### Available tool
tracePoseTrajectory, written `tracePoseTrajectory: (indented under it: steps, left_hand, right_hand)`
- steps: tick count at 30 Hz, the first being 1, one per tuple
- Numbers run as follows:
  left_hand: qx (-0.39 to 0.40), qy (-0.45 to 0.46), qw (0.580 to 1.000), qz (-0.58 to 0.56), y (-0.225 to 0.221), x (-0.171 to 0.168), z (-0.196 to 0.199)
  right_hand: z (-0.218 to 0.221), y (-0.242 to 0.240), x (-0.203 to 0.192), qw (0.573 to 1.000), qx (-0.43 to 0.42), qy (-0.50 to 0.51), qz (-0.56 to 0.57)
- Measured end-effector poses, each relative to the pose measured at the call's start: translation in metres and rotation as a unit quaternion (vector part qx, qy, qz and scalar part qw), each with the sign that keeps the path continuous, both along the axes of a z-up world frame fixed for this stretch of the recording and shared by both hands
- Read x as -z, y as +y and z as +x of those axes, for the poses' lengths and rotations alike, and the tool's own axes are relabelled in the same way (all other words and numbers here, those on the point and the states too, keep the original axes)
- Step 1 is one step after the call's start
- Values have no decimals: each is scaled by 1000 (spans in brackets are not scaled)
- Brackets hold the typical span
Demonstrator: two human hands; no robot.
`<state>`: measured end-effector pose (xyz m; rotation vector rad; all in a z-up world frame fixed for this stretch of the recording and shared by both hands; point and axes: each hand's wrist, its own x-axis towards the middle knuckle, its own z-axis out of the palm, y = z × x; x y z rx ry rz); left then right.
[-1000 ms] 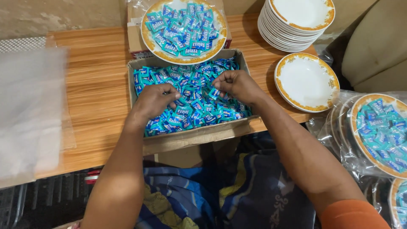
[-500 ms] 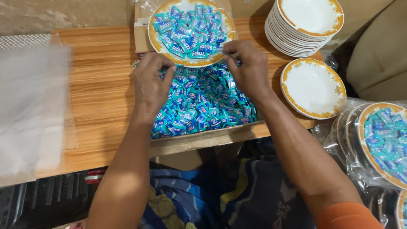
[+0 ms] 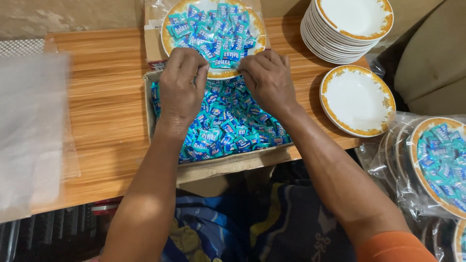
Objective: The person sorts small blue candy packets from a cardboard box onto plates by hand, occasionally moving the plates to different stacks.
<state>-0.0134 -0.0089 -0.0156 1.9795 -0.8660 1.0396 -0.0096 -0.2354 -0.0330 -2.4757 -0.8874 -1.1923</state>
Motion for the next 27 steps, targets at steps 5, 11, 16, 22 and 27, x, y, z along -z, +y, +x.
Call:
tracePoseTrajectory:
  steps: [5,11,16,22,27]
  left_hand:
    - [-56,52,991,107,10,34,15]
    - [-115,33,982,148,23,29,1]
    - [-106,36,985,134,36,46,5]
    - [32,297,939,168,23,61,-12]
    - [89,456,867,179,6,54,-30]
  right_hand:
    - [0,-6,7,997,46,57,-21]
    - [-10,-19,-5,994,2,95,54]
    - [-15,-31,-1,976,-7,186,113]
    - [-29,-29,6,903,-54,423,49]
    - [-29,-26,14,844,-27,536,-11]
